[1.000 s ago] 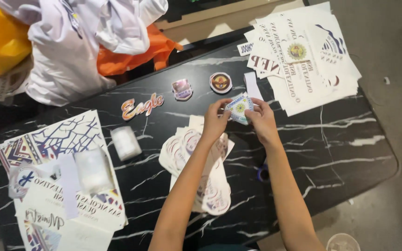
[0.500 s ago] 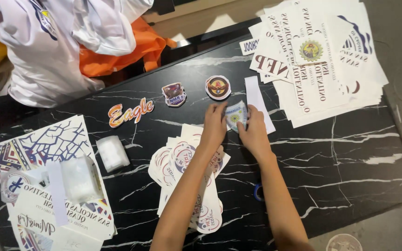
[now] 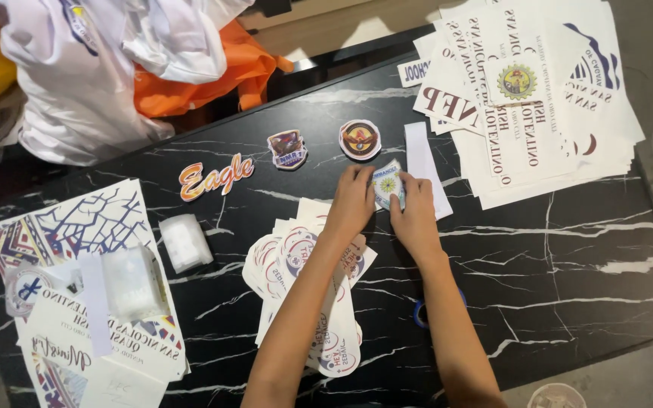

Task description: The person applies clear adhesive sheets to printed stickers on a table. They smooth the sheets over the stickers, peel them off, and place them in a pile. The person also handles printed paper sheets and uses scissors to cut a piece of paper.

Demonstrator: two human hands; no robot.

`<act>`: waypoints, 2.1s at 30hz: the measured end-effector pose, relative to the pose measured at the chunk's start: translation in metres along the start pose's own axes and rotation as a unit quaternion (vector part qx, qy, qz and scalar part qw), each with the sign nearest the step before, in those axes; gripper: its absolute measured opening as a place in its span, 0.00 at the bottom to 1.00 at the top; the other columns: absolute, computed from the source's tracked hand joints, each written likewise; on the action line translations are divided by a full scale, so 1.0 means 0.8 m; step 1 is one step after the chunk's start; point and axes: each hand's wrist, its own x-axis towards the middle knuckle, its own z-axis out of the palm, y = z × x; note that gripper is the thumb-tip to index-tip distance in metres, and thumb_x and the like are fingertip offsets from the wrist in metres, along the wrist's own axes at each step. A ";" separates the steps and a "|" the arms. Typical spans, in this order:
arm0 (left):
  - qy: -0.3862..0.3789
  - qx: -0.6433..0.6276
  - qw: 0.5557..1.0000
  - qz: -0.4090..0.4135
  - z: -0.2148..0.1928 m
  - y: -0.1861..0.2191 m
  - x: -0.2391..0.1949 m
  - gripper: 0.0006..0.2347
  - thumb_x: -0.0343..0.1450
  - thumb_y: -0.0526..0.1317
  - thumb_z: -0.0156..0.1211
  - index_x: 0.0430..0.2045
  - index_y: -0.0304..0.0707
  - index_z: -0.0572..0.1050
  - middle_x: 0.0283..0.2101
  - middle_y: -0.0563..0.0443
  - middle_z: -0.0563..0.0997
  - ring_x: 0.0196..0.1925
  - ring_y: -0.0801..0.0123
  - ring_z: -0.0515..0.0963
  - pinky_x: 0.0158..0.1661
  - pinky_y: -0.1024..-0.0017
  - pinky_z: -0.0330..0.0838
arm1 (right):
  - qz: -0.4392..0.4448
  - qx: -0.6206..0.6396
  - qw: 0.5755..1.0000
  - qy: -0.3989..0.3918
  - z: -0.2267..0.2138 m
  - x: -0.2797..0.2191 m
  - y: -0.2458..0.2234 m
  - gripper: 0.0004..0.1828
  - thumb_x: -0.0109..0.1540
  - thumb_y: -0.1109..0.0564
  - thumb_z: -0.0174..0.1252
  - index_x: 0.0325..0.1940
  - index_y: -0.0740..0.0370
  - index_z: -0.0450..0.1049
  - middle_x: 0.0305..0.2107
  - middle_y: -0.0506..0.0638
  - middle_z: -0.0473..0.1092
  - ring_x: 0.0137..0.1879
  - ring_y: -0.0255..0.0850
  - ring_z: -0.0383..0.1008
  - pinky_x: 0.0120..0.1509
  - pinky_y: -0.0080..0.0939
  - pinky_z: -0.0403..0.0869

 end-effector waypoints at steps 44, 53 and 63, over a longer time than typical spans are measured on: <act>0.360 0.037 0.902 -0.235 -0.564 -0.411 -0.491 0.06 0.70 0.37 0.64 0.38 0.36 0.81 0.37 0.44 0.81 0.40 0.58 0.80 0.41 0.64 0.73 | -0.237 0.087 0.876 -0.412 0.256 -0.383 -0.413 0.17 0.61 0.60 0.61 0.53 0.66 0.69 0.47 0.63 0.67 0.50 0.58 0.73 0.54 0.49 0.74; 0.350 0.142 0.897 -0.232 -0.653 -0.492 -0.366 0.31 0.60 0.48 0.76 0.56 0.38 0.70 0.58 0.38 0.70 0.62 0.45 0.66 0.60 0.48 0.59 | -0.144 0.069 0.893 -0.421 0.245 -0.354 -0.436 0.18 0.63 0.58 0.58 0.57 0.64 0.69 0.47 0.59 0.67 0.48 0.54 0.74 0.53 0.48 0.74; 0.220 0.132 0.872 -0.417 -0.666 -0.480 -0.367 0.45 0.50 0.54 0.82 0.62 0.47 0.62 0.65 0.37 0.60 0.70 0.44 0.55 0.63 0.33 0.53 | -0.071 0.053 0.879 -0.468 0.250 -0.343 -0.474 0.18 0.63 0.56 0.57 0.57 0.62 0.69 0.48 0.56 0.67 0.45 0.48 0.77 0.51 0.43 0.75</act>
